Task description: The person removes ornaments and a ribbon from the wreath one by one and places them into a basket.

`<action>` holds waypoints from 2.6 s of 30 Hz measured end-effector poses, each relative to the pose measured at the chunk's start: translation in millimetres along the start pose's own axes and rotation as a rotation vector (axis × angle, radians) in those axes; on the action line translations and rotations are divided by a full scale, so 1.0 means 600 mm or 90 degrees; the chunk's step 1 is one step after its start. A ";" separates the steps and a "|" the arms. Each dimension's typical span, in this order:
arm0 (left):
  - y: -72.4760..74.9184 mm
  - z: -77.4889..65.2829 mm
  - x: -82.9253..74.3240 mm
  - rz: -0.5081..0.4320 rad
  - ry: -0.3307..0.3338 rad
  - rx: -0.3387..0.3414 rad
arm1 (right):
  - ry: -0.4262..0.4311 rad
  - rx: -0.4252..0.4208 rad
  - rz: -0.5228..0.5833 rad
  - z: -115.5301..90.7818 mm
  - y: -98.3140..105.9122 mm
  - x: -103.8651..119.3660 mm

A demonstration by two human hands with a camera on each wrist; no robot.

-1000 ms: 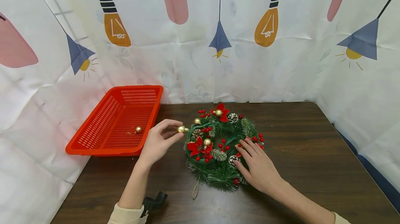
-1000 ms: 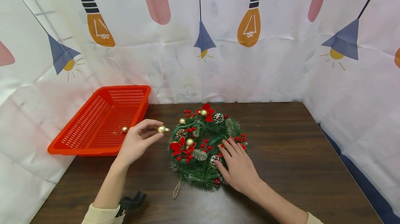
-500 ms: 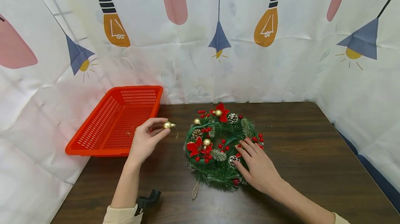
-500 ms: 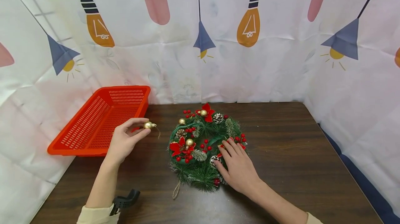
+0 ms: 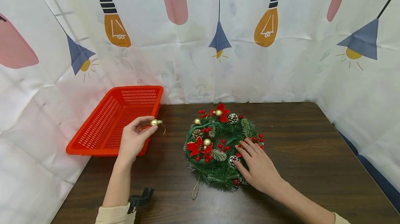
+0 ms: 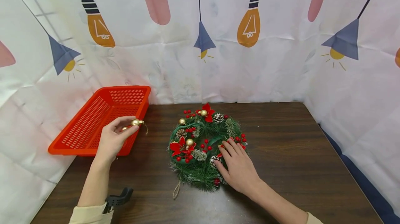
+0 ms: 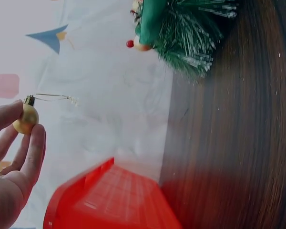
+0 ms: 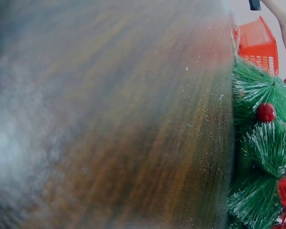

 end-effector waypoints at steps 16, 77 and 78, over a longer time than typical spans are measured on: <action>0.064 0.008 0.026 0.060 0.070 -0.068 | 0.001 0.004 -0.002 0.001 0.001 0.000; -0.050 0.019 -0.024 0.197 -0.110 0.034 | -0.005 0.018 0.021 0.006 0.001 -0.008; -0.057 0.019 -0.023 0.196 -0.109 0.046 | -0.005 0.018 0.022 0.005 0.001 -0.008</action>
Point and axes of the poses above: each hand's wrist, its own z-axis towards the middle knuckle, its own y-axis out of the back of the hand, x = y × z, the point moved 5 cm from there along z, towards the middle knuckle, and after that the axes turned 10 degrees about y, right-handed, at the moved point
